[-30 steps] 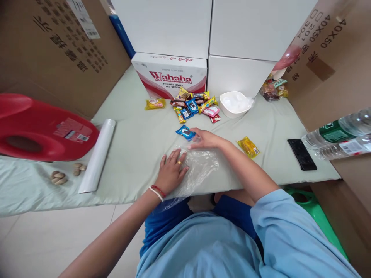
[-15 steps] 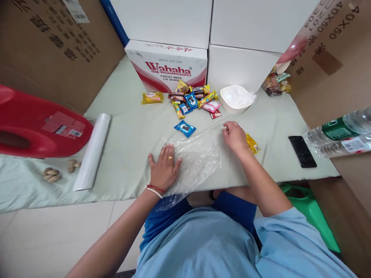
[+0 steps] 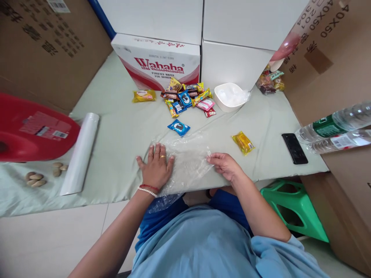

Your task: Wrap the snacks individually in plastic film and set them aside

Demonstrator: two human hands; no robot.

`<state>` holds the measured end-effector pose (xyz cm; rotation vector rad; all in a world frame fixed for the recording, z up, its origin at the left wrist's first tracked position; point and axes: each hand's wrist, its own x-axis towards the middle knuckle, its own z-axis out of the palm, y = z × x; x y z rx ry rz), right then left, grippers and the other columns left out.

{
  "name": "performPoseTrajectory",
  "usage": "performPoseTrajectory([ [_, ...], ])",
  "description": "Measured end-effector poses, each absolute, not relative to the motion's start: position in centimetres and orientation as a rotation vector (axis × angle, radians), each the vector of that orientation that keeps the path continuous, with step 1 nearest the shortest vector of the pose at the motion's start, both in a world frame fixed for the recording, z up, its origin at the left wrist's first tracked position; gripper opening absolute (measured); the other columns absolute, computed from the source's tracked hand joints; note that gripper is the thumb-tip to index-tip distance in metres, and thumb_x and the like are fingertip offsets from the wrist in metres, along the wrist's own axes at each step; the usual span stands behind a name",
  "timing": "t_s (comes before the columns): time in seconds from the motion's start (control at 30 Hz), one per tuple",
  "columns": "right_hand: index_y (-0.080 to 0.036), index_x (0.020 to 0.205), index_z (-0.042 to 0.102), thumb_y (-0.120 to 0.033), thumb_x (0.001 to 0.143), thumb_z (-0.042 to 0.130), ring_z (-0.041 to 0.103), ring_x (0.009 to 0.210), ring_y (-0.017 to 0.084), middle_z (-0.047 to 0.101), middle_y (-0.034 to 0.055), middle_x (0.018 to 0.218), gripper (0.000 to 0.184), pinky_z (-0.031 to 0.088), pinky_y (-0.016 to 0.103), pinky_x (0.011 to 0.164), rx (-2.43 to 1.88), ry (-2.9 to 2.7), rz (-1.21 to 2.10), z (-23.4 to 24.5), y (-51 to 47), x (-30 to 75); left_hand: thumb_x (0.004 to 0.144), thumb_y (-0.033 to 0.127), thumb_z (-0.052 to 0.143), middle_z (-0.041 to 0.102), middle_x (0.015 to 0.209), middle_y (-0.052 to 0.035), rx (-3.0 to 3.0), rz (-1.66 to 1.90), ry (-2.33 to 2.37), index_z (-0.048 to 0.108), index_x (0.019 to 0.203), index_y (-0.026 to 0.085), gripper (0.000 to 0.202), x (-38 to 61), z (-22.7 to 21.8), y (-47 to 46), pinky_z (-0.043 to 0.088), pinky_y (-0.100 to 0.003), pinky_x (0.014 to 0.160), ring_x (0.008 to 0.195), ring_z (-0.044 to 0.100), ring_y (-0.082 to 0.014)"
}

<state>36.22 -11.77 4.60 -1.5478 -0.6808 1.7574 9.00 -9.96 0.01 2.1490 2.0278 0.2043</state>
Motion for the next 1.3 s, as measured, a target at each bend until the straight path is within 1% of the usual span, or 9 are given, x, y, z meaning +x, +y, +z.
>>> performPoseTrajectory([
  [0.23,-0.019,0.079,0.065,-0.050,0.055,0.099,0.023,0.048,0.003,0.049,-0.0075,0.063,0.052,0.011,0.022,0.045,-1.624,-0.724,1.730,5.3,-14.0,39.8,0.110,0.048,0.024,0.031,0.174,-0.0154,2.126,0.200,2.008,0.037,0.165,0.018,0.064,8.6,0.5,-10.0,0.008,-0.083,0.124,0.164,0.024,-0.0358],
  [0.33,-0.020,0.081,0.067,-0.056,0.064,0.093,0.036,0.053,0.008,0.059,-0.0022,0.072,0.048,0.026,0.023,0.047,-1.754,-0.954,1.453,5.2,-15.0,41.5,0.111,0.046,0.023,0.032,0.174,-0.0131,2.151,0.173,1.959,0.038,0.165,0.022,0.062,8.0,0.6,-9.9,0.006,-0.083,0.125,0.163,0.025,-0.0349],
  [0.5,-0.029,0.141,0.063,-0.049,0.084,0.082,0.054,0.069,0.015,0.069,0.0090,0.124,0.064,0.053,0.033,0.067,-1.697,-1.583,0.966,6.2,-15.5,39.9,0.111,0.048,0.026,0.029,0.176,-0.0100,2.230,0.180,1.937,0.039,0.165,0.028,0.059,7.7,0.2,-10.0,0.000,-0.080,0.126,0.164,0.021,-0.0337],
  [0.57,-0.032,0.147,0.061,-0.042,0.091,0.074,0.064,0.082,0.020,0.067,0.0098,0.131,0.058,0.056,0.035,0.076,-1.577,-1.934,0.972,6.4,-15.5,38.4,0.111,0.049,0.027,0.027,0.176,-0.0092,2.242,0.185,1.935,0.039,0.165,0.029,0.059,7.8,0.0,-10.0,-0.001,-0.079,0.126,0.165,0.021,-0.0335],
  [0.67,-0.031,0.119,0.078,-0.034,0.101,0.058,0.069,0.092,0.023,0.073,0.0075,0.107,0.026,0.056,0.033,0.080,-1.529,-2.258,0.983,6.1,-16.2,37.5,0.111,0.048,0.028,0.026,0.176,-0.0108,2.232,0.197,1.938,0.037,0.166,0.026,0.060,7.7,-0.1,-9.8,0.000,-0.078,0.127,0.164,0.023,-0.0330],
  [0.73,-0.030,0.103,0.080,-0.033,0.104,0.054,0.070,0.088,0.022,0.073,0.0066,0.096,0.026,0.056,0.032,0.077,-1.565,-2.292,1.008,5.8,-17.5,38.5,0.111,0.047,0.026,0.028,0.175,-0.0137,2.210,0.209,1.947,0.035,0.167,0.021,0.063,7.6,-0.2,-9.6,0.001,-0.078,0.128,0.164,0.025,-0.0328],
  [0.97,-0.031,0.107,0.082,-0.037,0.103,0.060,0.074,0.081,0.023,0.079,0.0049,0.094,0.023,0.057,0.035,0.074,-1.564,-2.168,1.413,9.1,-19.8,43.3,0.109,0.051,0.029,0.027,0.174,-0.0189,2.270,0.211,1.893,0.034,0.166,0.011,0.070,7.5,-0.5,-9.5,0.001,-0.077,0.128,0.164,0.022,-0.0354],
  [1.13,-0.028,0.133,0.075,-0.034,0.106,0.056,0.072,0.110,0.027,0.078,0.0111,0.120,0.033,0.058,0.044,0.100,-1.376,-2.163,0.854,8.8,-14.0,37.1,0.109,0.053,0.030,0.030,0.174,-0.0179,2.358,0.219,1.822,0.035,0.165,0.013,0.069,7.8,-0.5,-9.9,-0.003,-0.078,0.127,0.164,0.024,-0.0352],
  [1.3,-0.018,0.156,0.056,-0.030,0.105,0.059,0.041,0.157,0.027,0.048,0.0151,0.167,0.052,0.035,0.050,0.130,-0.872,-2.631,0.929,3.7,-14.4,29.3,0.110,0.050,0.027,0.032,0.174,-0.0134,2.383,0.197,1.785,0.038,0.165,0.021,0.063,6.9,-0.3,-9.1,-0.001,-0.077,0.128,0.165,0.022,-0.0332],
])
